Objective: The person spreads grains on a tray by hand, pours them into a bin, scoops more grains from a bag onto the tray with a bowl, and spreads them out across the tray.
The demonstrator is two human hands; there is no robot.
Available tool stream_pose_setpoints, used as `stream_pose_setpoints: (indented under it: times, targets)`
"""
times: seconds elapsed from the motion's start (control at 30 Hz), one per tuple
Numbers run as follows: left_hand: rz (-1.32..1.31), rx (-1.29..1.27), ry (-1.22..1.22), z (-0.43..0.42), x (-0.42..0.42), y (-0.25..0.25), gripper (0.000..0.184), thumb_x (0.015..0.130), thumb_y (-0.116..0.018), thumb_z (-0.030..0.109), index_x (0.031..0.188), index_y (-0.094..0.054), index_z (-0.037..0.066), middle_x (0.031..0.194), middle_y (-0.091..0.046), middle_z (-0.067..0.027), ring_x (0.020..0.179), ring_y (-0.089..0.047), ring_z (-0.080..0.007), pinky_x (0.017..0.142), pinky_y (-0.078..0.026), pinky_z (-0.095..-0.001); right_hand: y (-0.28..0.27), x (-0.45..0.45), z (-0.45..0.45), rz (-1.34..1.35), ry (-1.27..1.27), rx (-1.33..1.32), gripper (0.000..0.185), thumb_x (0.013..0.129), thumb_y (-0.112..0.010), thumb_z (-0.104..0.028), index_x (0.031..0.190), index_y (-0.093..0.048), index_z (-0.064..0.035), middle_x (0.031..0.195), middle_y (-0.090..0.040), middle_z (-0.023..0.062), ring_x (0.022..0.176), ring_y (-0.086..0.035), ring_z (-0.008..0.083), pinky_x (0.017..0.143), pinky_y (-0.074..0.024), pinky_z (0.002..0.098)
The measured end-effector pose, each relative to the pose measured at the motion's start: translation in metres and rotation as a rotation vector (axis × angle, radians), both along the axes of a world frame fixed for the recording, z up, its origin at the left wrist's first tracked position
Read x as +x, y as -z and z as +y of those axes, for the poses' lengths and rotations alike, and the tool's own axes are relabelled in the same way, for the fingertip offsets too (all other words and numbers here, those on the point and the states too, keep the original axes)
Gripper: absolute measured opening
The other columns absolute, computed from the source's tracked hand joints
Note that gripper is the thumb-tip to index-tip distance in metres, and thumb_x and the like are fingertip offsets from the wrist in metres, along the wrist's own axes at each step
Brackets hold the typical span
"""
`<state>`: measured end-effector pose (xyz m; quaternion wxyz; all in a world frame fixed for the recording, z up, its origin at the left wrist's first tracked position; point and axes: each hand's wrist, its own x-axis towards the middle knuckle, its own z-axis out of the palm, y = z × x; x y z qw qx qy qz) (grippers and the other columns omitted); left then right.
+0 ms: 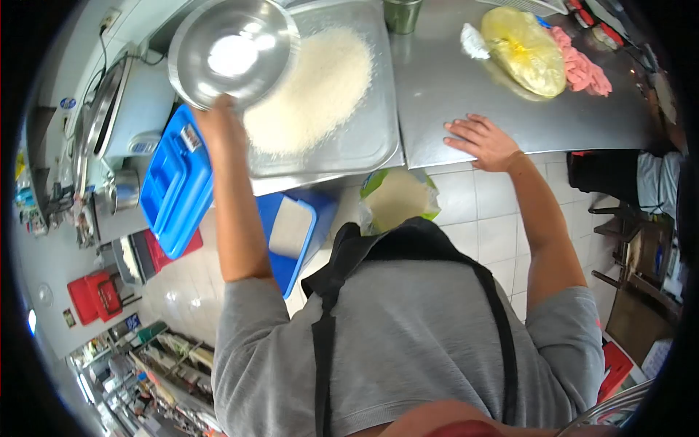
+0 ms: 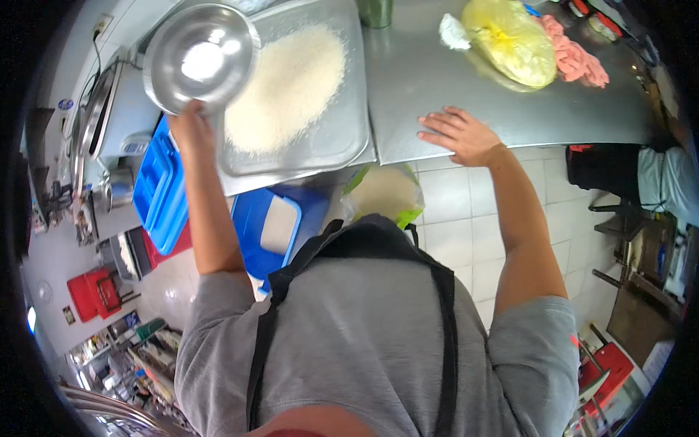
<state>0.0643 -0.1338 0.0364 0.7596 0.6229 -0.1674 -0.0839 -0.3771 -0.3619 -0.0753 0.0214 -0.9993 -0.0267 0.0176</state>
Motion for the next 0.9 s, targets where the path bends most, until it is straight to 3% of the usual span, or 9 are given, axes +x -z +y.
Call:
stream_pose_setpoints:
  times: [0.07,0.13,0.23,0.37,0.43,0.53,0.6,0.67,0.9]
  targets:
    - [0.213,0.214,0.327,-0.010,-0.017,0.074,0.040,0.081,-0.059,-0.004,0.120,-0.058,-0.010,0.111,-0.064,-0.0179,0.100,-0.066,-0.0302,0.081,-0.056,-0.0360,0.004,-0.001,-0.002,-0.017,-0.030,0.026,0.097,0.061,-0.086,-0.020,0.148,-0.042,-0.0210,0.159,-0.036,0.0049,0.142,-0.038,0.0232,0.119,-0.0302,0.0458]
    - [0.679,0.018,0.583,-0.046,-0.107,0.048,0.034,0.085,-0.060,0.005,0.116,-0.060,-0.010,0.113,-0.067,-0.0167,0.101,-0.066,-0.0281,0.091,-0.054,-0.0417,0.004,-0.001,-0.002,-0.010,-0.020,0.011,0.098,0.061,-0.086,-0.021,0.148,-0.042,-0.0217,0.159,-0.036,0.0044,0.142,-0.038,0.0230,0.119,-0.0304,0.0457]
    - [0.885,-0.005,0.892,-0.099,-0.166,0.071,0.042,0.089,-0.059,0.005,0.127,-0.051,-0.010,0.123,-0.061,-0.0204,0.105,-0.065,-0.0325,0.092,-0.056,-0.0498,0.001,0.001,-0.002,0.005,-0.021,-0.001,0.100,0.059,-0.087,-0.022,0.149,-0.042,-0.0235,0.159,-0.037,0.0031,0.142,-0.038,0.0225,0.119,-0.0307,0.0457]
    - [0.858,0.075,0.823,-0.146,-0.206,0.082,0.049,0.093,-0.060,0.010,0.136,-0.044,-0.006,0.138,-0.052,-0.0217,0.107,-0.064,-0.0331,0.091,-0.056,-0.0519,-0.002,0.002,0.000,0.045,-0.012,-0.006,0.103,0.059,-0.087,-0.024,0.150,-0.041,-0.0264,0.159,-0.036,0.0010,0.142,-0.038,0.0217,0.119,-0.0309,0.0450]
    - [0.733,0.092,0.909,-0.147,-0.209,0.081,0.058,0.094,-0.065,0.016,0.141,-0.039,-0.004,0.144,-0.041,-0.0231,0.109,-0.063,-0.0294,0.095,-0.056,-0.0465,-0.001,0.000,-0.002,0.041,-0.023,-0.030,0.103,0.060,-0.087,-0.026,0.151,-0.038,-0.0266,0.160,-0.035,0.0006,0.143,-0.037,0.0214,0.120,-0.0301,0.0443]
    - [0.381,0.157,0.789,-0.115,-0.202,0.079,0.058,0.093,-0.068,0.014,0.142,-0.042,-0.002,0.140,-0.049,-0.0173,0.109,-0.063,-0.0246,0.095,-0.055,-0.0390,-0.004,0.001,-0.001,0.035,-0.022,-0.004,0.104,0.061,-0.087,-0.027,0.152,-0.036,-0.0265,0.161,-0.033,0.0004,0.143,-0.036,0.0213,0.120,-0.0296,0.0444]
    - [-0.056,0.241,0.848,-0.078,-0.163,0.089,0.037,0.095,-0.065,0.007,0.130,-0.058,-0.001,0.124,-0.062,-0.0114,0.106,-0.064,-0.0206,0.093,-0.054,-0.0337,-0.002,0.000,-0.002,0.026,-0.013,-0.010,0.102,0.063,-0.086,-0.027,0.152,-0.036,-0.0256,0.161,-0.032,0.0010,0.144,-0.036,0.0212,0.120,-0.0293,0.0448]
    - [-0.454,0.339,0.638,-0.029,-0.132,0.079,0.021,0.093,-0.065,0.004,0.113,-0.070,0.002,0.101,-0.071,-0.0093,0.090,-0.065,-0.0176,0.080,-0.053,-0.0309,-0.003,0.000,-0.002,0.038,-0.036,-0.011,0.100,0.065,-0.085,-0.027,0.152,-0.035,-0.0244,0.162,-0.031,0.0023,0.143,-0.036,0.0217,0.120,-0.0292,0.0451]
    - [-0.848,0.763,0.475,0.102,-0.078,0.075,0.008,0.083,-0.074,0.007,0.090,-0.071,0.004,0.087,-0.067,-0.0098,0.083,-0.062,-0.0292,0.080,-0.049,-0.0391,-0.006,-0.002,-0.002,0.009,-0.074,-0.078,0.100,0.067,-0.084,-0.031,0.153,-0.034,-0.0218,0.163,-0.030,0.0033,0.144,-0.035,0.0220,0.120,-0.0290,0.0455]
